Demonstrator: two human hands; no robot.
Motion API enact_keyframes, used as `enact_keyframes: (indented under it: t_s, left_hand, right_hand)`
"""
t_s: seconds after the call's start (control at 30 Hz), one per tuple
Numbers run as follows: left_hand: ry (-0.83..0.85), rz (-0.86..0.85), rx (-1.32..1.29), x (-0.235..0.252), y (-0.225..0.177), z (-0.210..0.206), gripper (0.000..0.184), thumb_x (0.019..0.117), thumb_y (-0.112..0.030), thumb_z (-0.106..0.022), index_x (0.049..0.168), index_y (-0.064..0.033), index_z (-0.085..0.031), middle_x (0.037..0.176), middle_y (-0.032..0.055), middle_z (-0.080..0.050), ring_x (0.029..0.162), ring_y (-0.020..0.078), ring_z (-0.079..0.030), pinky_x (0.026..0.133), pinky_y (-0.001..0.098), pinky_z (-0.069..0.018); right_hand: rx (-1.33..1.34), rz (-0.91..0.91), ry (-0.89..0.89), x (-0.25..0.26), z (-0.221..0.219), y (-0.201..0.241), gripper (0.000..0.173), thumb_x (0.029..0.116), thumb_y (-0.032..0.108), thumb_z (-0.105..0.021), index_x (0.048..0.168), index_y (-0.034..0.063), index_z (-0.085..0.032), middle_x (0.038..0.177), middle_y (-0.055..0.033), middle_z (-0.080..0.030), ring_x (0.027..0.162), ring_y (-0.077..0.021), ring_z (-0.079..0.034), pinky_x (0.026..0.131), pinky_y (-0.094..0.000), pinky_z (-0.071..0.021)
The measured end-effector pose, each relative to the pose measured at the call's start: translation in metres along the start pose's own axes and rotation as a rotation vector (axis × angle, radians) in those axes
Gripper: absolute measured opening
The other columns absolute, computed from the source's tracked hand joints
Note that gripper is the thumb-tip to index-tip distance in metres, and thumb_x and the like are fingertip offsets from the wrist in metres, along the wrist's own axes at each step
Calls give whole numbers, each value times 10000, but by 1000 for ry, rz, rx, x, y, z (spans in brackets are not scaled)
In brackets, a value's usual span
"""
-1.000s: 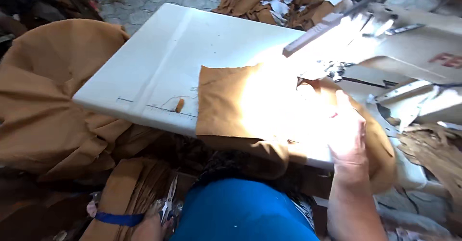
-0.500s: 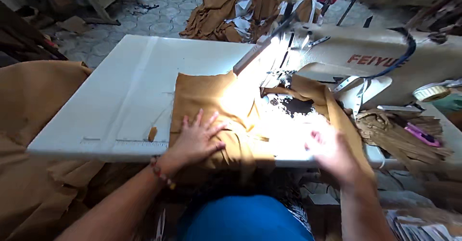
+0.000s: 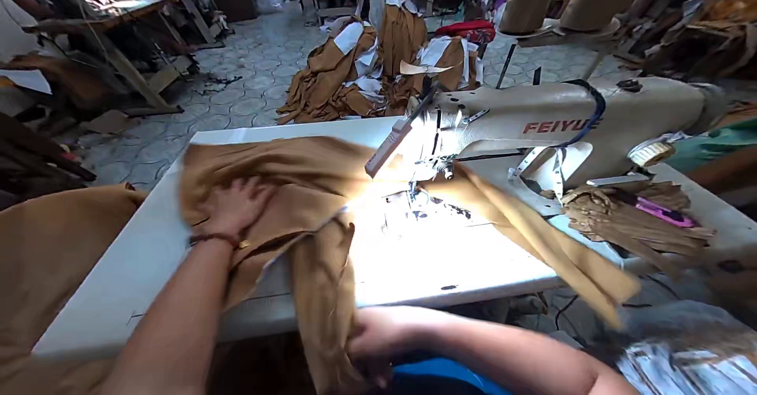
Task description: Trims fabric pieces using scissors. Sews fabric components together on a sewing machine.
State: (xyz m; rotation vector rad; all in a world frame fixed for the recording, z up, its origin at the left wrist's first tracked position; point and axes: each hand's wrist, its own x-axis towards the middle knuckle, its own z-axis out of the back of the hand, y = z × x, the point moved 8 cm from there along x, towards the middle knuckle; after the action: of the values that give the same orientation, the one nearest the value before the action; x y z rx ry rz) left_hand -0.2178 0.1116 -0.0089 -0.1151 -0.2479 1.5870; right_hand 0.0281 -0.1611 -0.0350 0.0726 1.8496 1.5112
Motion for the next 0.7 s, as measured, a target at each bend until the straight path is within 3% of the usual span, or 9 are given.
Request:
enact_keyframes:
  t_s: [0.07,0.17,0.2,0.27,0.33,0.4,0.5,0.6,0.7]
  left_hand:
    - [22,240,57,-31,74,24,739,1054,-600,-367,1591,-92,-367,1610,329,-293,1451,624,-249,1060,859,-180]
    - [164,482,274,-105,103,54,790,1077,-580,-292,1364,110,-550,1358,416,-535,1307,582,-501,1041,735,-388]
    - [241,472,318,-129,89,61,775,1091,-550,-275,1302,128,-584,1307,411,-572,1279,574,-529,1029,726,-403]
    - [200,259,281,-167,44,73,722,1078,-533,-383,1165,137,-638,1155,406,-634,1140,580,-610,935,726,-459]
    - [18,-273,188,-195,-12,70,578,1014,-493,-515,1237,10,-693,1147,271,-709,1079,489,-683,902,690,-511]
    - [114,-610,97,-195,-33,36,633,1023,-609,-355,1463,-214,-581,1525,89,-542,1439,385,-461,1135,714,-308]
    - [233,-368,18,-143,-2,17,605,1063,-540,-330,1549,-211,-478,1644,83,-379,1557,382,-223,1186,735,-74]
    - [39,95,-10,-99,52,38,589,1095,-480,-374,1587,-158,-404,1664,149,-317,1548,459,-185,1160,778,-75]
    - [-11,223,1,-102,36,36,649,1091,-511,-360,1616,-132,-327,1678,231,-221,1516,561,-159,1103,839,-88]
  right_hand:
    - [-185,31,-148,3,33,56,195,1066,124,-473,1148,-30,-560,702,-77,-555,531,-136,-551,512,-300,-502]
    - [-551,22,-484,38,117,130,303,1052,124,-511,1228,-91,-632,1178,-264,-655,1074,-349,-640,926,-522,-492]
    - [-578,94,-634,48,145,150,292,1009,98,-561,1214,-96,-635,1215,-288,-651,1151,-402,-634,962,-578,-492]
    - [-567,235,-841,68,183,184,544,938,61,-653,1444,-32,-475,1359,-335,-552,1258,-478,-566,999,-634,-479]
    - [-579,376,-872,92,185,214,809,895,25,-669,1612,101,-302,1519,-359,-393,1381,-528,-432,1066,-681,-418]
    - [-673,501,-768,105,147,233,772,929,37,-645,1618,134,-311,1568,-346,-333,1436,-517,-365,1117,-666,-375]
    - [-890,699,-580,87,72,225,597,1002,97,-608,1566,89,-412,1584,-305,-356,1472,-468,-352,1179,-596,-336]
    - [-976,786,-583,50,47,182,541,1008,132,-619,1524,59,-471,1562,-242,-437,1471,-400,-394,1212,-532,-312]
    - [-857,625,-677,24,77,124,524,1048,148,-539,1546,27,-429,1614,-209,-380,1516,-378,-327,1230,-538,-270]
